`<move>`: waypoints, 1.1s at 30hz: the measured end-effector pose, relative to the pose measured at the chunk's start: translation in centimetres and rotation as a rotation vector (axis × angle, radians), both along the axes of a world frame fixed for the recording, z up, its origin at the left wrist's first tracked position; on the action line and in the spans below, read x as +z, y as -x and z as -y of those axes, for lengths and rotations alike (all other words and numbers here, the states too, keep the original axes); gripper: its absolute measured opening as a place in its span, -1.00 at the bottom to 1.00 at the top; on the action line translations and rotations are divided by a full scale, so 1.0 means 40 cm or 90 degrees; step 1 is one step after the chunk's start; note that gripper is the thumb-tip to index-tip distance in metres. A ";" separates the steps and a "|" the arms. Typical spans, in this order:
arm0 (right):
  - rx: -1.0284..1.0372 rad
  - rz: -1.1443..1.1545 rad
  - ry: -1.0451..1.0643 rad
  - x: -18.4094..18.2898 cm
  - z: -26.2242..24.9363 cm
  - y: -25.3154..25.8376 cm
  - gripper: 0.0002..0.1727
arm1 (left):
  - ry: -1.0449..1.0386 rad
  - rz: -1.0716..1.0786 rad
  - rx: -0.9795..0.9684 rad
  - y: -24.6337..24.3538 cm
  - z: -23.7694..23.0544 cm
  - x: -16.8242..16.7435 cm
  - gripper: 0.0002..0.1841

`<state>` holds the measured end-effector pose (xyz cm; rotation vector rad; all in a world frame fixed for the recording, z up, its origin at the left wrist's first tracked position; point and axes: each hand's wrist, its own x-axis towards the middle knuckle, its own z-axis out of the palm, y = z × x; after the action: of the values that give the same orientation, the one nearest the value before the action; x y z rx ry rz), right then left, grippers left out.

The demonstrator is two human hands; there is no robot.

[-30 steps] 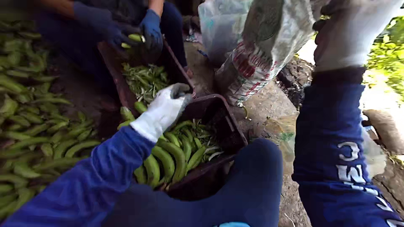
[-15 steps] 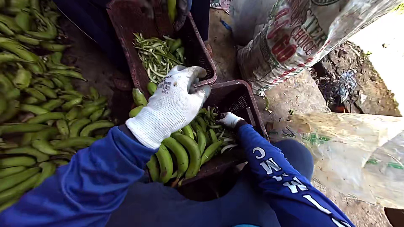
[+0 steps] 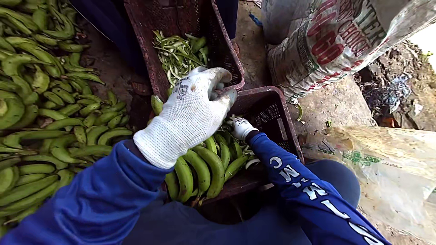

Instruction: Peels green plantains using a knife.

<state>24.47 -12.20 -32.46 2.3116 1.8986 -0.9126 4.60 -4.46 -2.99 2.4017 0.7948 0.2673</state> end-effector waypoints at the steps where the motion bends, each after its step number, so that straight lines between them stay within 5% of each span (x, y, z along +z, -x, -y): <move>1: 0.035 0.015 0.007 -0.004 -0.022 0.003 -0.50 | -0.003 -0.001 -0.004 0.001 0.000 -0.002 -0.59; 6: 0.040 0.042 0.066 -0.034 -0.078 0.010 -0.11 | -0.019 -0.015 -0.007 0.005 -0.018 -0.027 -0.59; 13: -0.020 0.132 0.021 -0.078 -0.019 -0.021 -0.28 | -0.014 -0.030 -0.012 -0.011 -0.030 -0.041 -0.63; 16: -0.095 0.090 0.014 0.003 0.017 -0.074 -0.32 | -0.002 -0.031 -0.004 -0.014 -0.030 -0.048 -0.62; 21: -0.189 -0.060 -0.043 0.282 0.072 -0.132 -0.43 | 0.087 -0.116 0.024 -0.006 -0.042 -0.063 -0.54; 24: -0.268 -0.209 -0.182 0.475 0.162 -0.125 -0.57 | 0.169 -0.120 -0.014 -0.006 -0.021 -0.080 -0.44; 27: -0.344 -0.570 -0.293 0.600 0.285 -0.069 -0.73 | 0.278 -0.086 -0.101 -0.010 0.028 -0.078 -0.30; 30: -0.307 -0.967 -0.289 0.581 0.357 -0.021 -0.83 | 0.449 -0.004 -0.175 -0.016 0.103 -0.043 -0.26; 33: -0.238 -1.090 -0.242 0.552 0.347 0.029 -0.88 | 0.616 0.168 -0.170 -0.039 0.149 -0.059 -0.53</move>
<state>23.32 -26.10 -10.39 1.9574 1.7762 -3.6108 6.18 -10.42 -5.35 1.4845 0.3390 0.0559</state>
